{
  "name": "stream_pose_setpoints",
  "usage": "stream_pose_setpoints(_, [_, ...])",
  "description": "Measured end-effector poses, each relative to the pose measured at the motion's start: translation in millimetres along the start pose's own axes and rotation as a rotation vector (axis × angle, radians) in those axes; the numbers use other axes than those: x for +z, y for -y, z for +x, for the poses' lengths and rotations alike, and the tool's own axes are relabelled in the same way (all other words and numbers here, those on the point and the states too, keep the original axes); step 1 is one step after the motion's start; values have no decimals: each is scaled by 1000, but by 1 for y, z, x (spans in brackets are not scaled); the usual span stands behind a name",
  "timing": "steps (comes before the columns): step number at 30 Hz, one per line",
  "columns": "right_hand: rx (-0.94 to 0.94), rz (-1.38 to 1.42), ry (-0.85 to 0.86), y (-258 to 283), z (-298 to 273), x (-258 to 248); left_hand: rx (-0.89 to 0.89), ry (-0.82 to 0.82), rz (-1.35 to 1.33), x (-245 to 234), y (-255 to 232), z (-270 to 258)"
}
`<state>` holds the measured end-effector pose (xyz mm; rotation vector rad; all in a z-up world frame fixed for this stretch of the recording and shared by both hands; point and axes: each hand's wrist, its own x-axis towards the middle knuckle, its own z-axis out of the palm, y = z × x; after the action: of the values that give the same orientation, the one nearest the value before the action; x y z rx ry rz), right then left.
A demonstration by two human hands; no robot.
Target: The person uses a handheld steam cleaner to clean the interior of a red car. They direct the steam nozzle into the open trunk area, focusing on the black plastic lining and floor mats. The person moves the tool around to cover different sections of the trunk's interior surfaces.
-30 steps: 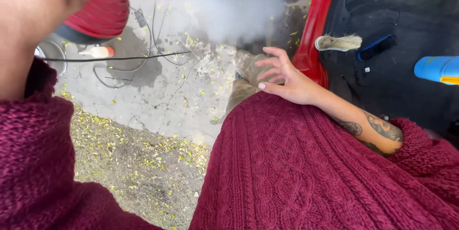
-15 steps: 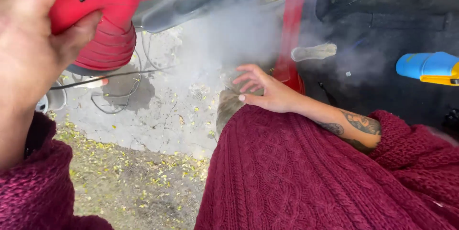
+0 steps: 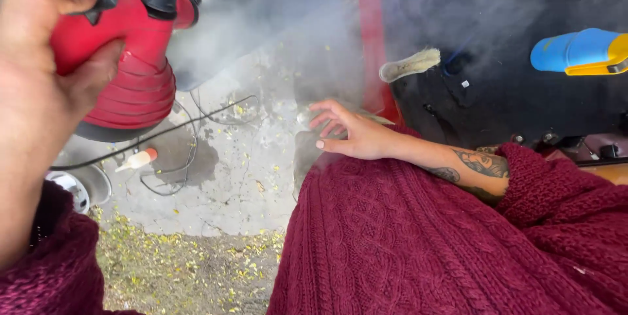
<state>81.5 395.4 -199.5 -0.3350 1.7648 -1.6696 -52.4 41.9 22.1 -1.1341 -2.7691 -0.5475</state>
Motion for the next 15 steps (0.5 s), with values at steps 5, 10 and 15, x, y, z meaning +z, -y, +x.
stream_pose_setpoints(5, [7, -31, -20, 4, 5, 3, -4, 3, 215, -13, -53, 45])
stream_pose_setpoints(10, [-8, -45, 7, 2, 3, 5, 19, -4, 238, -9, -61, 69])
stream_pose_setpoints(15, [-13, -23, -23, -7, 3, 6, 70, -14, 242, -9, -71, 84])
